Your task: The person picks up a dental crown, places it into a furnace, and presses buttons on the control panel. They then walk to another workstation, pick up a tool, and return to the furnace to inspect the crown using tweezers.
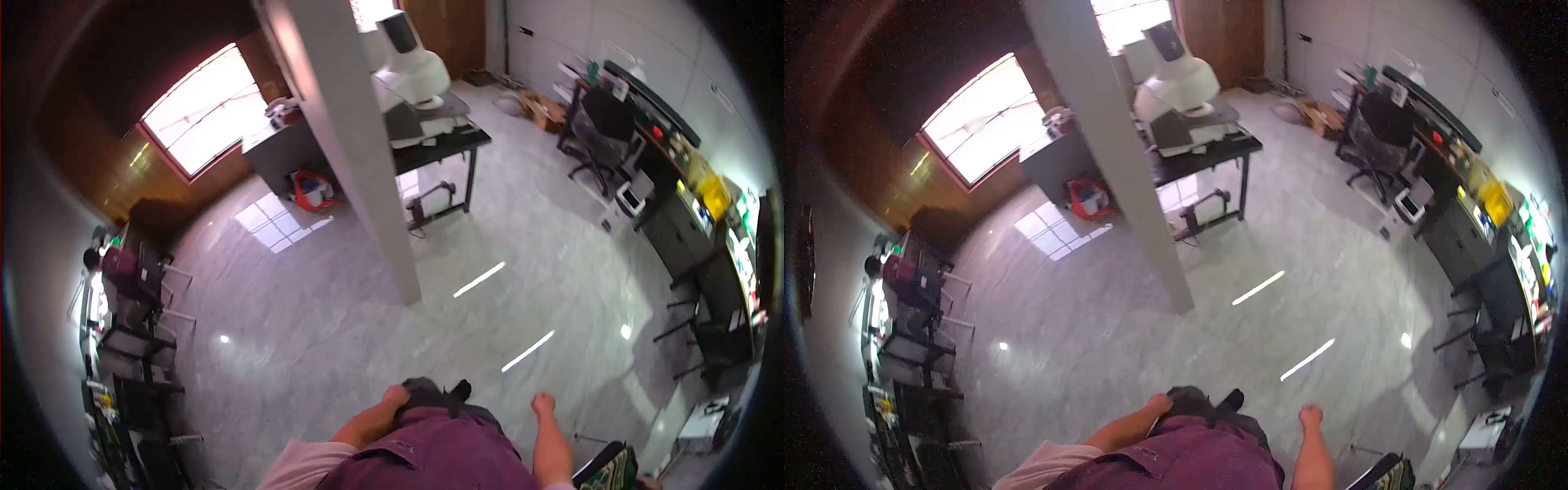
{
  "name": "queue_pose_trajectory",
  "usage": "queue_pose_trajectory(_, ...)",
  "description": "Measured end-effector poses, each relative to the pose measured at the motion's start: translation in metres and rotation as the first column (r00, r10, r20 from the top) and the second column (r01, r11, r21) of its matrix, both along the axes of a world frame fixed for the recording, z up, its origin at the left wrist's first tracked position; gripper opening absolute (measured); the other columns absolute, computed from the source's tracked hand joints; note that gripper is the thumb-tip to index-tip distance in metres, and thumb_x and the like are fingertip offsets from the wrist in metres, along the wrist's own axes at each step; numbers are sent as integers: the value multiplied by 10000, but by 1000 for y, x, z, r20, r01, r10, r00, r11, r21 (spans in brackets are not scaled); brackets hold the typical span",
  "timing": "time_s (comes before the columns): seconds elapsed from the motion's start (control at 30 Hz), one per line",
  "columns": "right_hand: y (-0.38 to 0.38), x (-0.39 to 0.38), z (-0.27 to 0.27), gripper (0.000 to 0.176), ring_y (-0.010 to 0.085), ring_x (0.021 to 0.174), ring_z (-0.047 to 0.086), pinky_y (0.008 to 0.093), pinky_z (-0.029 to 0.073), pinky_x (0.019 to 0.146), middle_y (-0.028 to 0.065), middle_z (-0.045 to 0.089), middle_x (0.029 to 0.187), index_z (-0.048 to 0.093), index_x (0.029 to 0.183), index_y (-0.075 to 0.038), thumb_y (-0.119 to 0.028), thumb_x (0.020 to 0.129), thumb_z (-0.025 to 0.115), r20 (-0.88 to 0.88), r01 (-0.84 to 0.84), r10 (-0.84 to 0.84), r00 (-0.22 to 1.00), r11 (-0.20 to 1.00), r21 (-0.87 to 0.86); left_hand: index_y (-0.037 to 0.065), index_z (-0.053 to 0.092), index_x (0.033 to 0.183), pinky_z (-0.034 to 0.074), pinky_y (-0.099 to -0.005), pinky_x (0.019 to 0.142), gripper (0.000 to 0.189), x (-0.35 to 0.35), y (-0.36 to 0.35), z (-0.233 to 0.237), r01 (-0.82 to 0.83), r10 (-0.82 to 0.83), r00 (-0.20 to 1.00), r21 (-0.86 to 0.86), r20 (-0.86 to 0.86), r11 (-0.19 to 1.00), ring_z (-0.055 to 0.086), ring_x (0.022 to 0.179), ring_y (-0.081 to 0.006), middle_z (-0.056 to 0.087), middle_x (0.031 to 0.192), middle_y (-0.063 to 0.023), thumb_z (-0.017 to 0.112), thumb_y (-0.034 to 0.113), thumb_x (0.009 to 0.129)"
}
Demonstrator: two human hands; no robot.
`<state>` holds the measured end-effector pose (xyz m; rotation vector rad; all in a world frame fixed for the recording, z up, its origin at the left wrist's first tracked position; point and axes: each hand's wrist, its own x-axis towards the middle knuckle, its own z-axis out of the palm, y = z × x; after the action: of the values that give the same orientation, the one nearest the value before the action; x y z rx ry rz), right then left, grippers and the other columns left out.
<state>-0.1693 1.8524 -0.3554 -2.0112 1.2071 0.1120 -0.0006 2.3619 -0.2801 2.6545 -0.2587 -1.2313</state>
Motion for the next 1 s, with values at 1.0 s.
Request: queue_pose_trajectory(1.0, -162, 230, 97, 162, 221, 587, 598, 335, 469, 504, 135, 642, 739, 613, 872, -1, -140, 882, 531, -202, 761, -805, 558, 399, 512, -70, 595, 1165, 492, -398, 853, 803, 522, -366, 54, -302, 411, 476, 295, -777, 907, 636, 782, -249, 676, 903, -203, 358, 652, 906)
